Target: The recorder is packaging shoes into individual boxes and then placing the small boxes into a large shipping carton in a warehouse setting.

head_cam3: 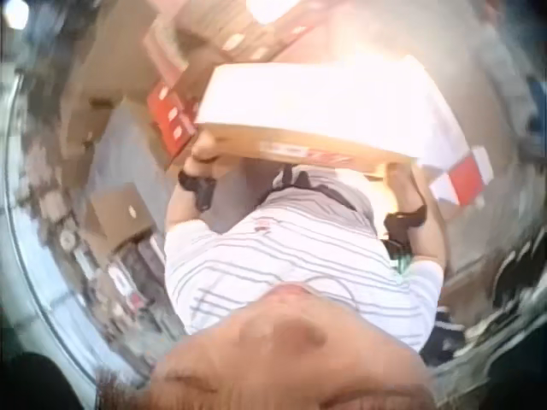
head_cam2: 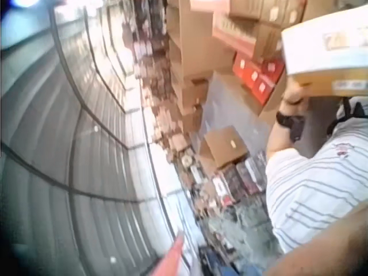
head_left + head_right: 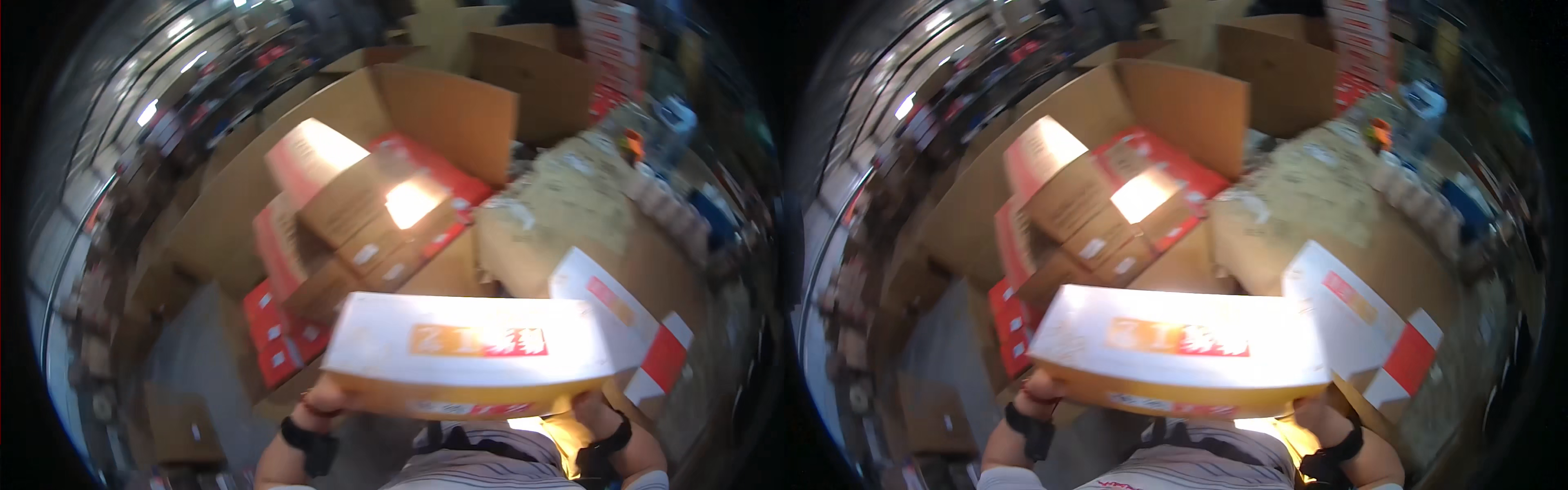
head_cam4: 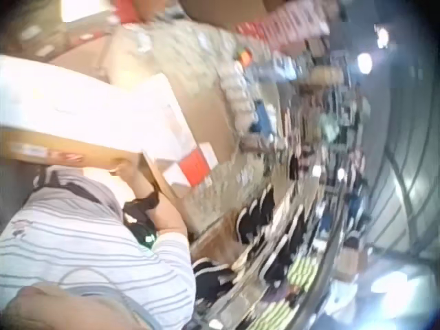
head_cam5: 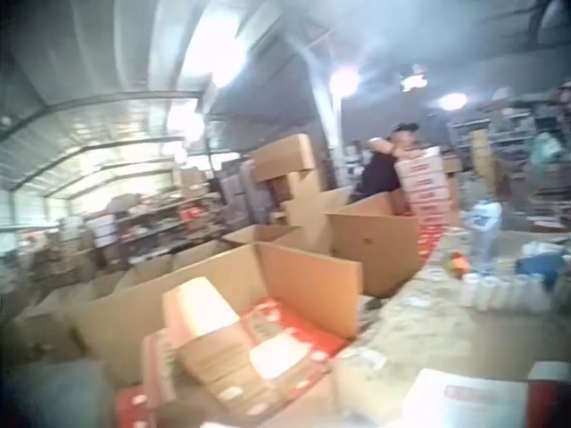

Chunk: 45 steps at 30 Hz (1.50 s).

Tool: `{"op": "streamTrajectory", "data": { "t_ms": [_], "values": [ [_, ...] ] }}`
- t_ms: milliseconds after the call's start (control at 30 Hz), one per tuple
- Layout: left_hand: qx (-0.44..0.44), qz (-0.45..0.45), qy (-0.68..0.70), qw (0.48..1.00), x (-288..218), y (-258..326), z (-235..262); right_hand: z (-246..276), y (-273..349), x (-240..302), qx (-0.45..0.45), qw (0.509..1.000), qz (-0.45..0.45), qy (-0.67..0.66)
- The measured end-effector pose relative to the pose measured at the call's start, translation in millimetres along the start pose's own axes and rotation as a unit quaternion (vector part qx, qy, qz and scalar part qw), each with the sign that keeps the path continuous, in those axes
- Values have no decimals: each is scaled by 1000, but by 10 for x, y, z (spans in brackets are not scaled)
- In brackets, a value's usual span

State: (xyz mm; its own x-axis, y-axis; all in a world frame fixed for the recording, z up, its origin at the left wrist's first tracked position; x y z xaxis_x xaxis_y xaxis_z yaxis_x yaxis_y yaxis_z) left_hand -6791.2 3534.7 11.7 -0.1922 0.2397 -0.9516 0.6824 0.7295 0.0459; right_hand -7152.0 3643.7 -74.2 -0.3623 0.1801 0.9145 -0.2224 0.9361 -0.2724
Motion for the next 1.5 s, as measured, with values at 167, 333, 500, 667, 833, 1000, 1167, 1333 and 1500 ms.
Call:
{"op": "streamTrajectory", "data": {
  "t_ms": [167,333,500,667,833,1000,1167,1333,1500],
  "values": [
    [-444,-185,-163,862,-581,2713,1050,-1083,-1254,-62,337,909,42,242],
    [-377,-83,-637,667,-1870,2683,528,-1309,-1639,-213,380,813,85,432],
    [-253,197,-870,374,-1675,2044,1254,-1021,-1626,-299,393,760,45,515],
    [-189,181,-820,509,-1426,1873,1647,-801,-1492,-429,373,817,8,440],
    [-239,178,-721,625,-1545,2427,1981,-880,-1595,-466,316,861,-17,398],
    [-256,156,-667,682,-1374,2652,2098,-1231,-1804,-710,377,847,12,375],
    [-200,196,-692,666,-1616,2494,1992,-1973,-2189,-762,479,797,67,363],
    [-176,207,-739,617,-1546,2106,2037,-2583,-2429,-961,498,783,123,353],
    [-139,200,-792,560,-1395,1789,1803,-3515,-2826,-1037,407,857,97,299]
  ]
}}
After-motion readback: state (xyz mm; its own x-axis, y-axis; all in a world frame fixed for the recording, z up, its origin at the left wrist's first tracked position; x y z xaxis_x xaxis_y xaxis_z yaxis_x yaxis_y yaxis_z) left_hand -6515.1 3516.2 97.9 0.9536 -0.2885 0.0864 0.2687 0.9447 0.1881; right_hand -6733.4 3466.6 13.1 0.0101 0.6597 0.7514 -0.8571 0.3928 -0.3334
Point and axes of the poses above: each hand's wrist, its own y-axis away from the middle knuckle, its own z-axis out of the back of the hand, x = y × z, the point moved 1 cm from there along -y, towards the middle knuckle, and after that the axes turned 11 degrees about x, right-handed, at the moved point
